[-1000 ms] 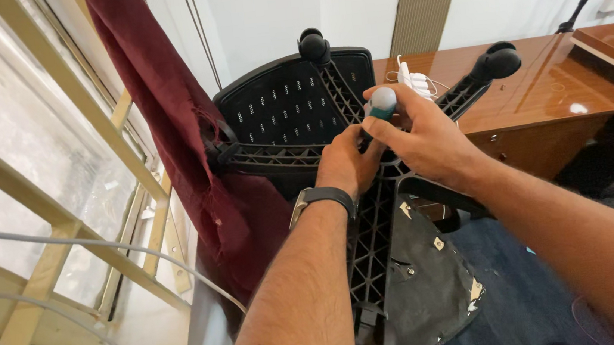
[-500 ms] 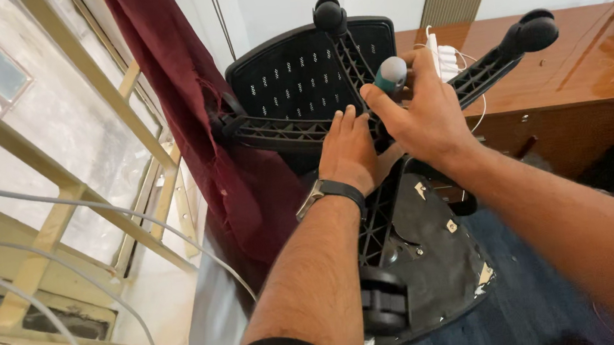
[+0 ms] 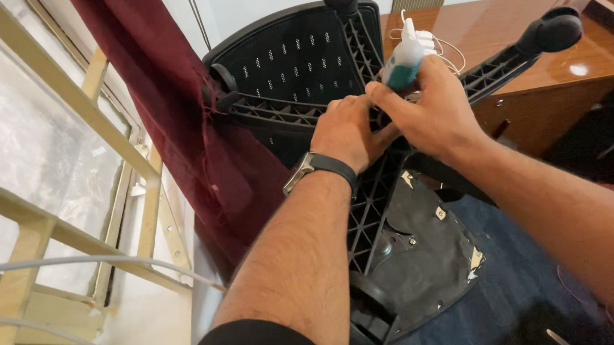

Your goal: The person uses a manual screwdriver to tighten a screw into the central hub of an overturned office chair base. The hands rotate the tool repeatedly to secure the screw while the chair remains upside down.

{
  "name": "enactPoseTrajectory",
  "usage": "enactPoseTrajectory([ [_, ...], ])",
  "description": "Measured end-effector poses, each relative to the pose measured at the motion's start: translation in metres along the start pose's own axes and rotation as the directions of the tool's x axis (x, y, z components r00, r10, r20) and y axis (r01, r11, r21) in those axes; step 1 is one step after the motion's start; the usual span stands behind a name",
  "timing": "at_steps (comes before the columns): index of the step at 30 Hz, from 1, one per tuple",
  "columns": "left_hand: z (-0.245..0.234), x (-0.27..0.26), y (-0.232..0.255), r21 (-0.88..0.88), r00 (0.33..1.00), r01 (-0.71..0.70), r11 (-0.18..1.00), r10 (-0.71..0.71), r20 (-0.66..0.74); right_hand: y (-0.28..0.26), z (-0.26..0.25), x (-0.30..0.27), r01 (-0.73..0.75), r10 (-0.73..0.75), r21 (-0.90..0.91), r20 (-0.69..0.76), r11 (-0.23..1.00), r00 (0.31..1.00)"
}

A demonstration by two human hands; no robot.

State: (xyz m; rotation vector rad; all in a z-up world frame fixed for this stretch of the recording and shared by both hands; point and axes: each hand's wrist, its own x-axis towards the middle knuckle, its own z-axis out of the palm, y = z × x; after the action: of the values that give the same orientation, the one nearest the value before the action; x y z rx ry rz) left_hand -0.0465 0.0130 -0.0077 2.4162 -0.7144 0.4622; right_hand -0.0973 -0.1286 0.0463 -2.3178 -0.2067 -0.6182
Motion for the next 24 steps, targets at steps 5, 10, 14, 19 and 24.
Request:
enactPoseTrajectory([
  [5, 0.003, 0.010, -0.006, -0.081, 0.998, 0.048, 0.996, -0.052, -0.047, 0.010, 0.016, -0.006, 0.160, -0.159, 0.003, -0.099, 0.987, 0.982],
  [10, 0.011, 0.011, -0.003, -0.143, 0.985, 0.142, 0.980, -0.154, -0.078, 0.015, 0.025, -0.009, 0.086, -0.078, 0.052, -0.140, 0.995, 0.987],
  [14, 0.011, 0.010, -0.001, -0.115, 0.978, 0.169, 0.979, -0.181, -0.105, 0.010, 0.024, -0.006, -0.025, 0.028, 0.023, -0.141, 0.999, 0.990],
  [19, 0.014, 0.002, 0.001, -0.084, 0.974, 0.140, 0.987, -0.152, -0.168, 0.016, 0.027, -0.012, 0.104, -0.101, 0.006, -0.161, 0.995, 0.982],
  [24, 0.014, 0.003, 0.002, -0.097, 0.979, 0.117, 0.988, -0.131, -0.159, 0.018, 0.026, -0.013, 0.289, -0.285, -0.006, -0.185, 0.957, 0.940],
])
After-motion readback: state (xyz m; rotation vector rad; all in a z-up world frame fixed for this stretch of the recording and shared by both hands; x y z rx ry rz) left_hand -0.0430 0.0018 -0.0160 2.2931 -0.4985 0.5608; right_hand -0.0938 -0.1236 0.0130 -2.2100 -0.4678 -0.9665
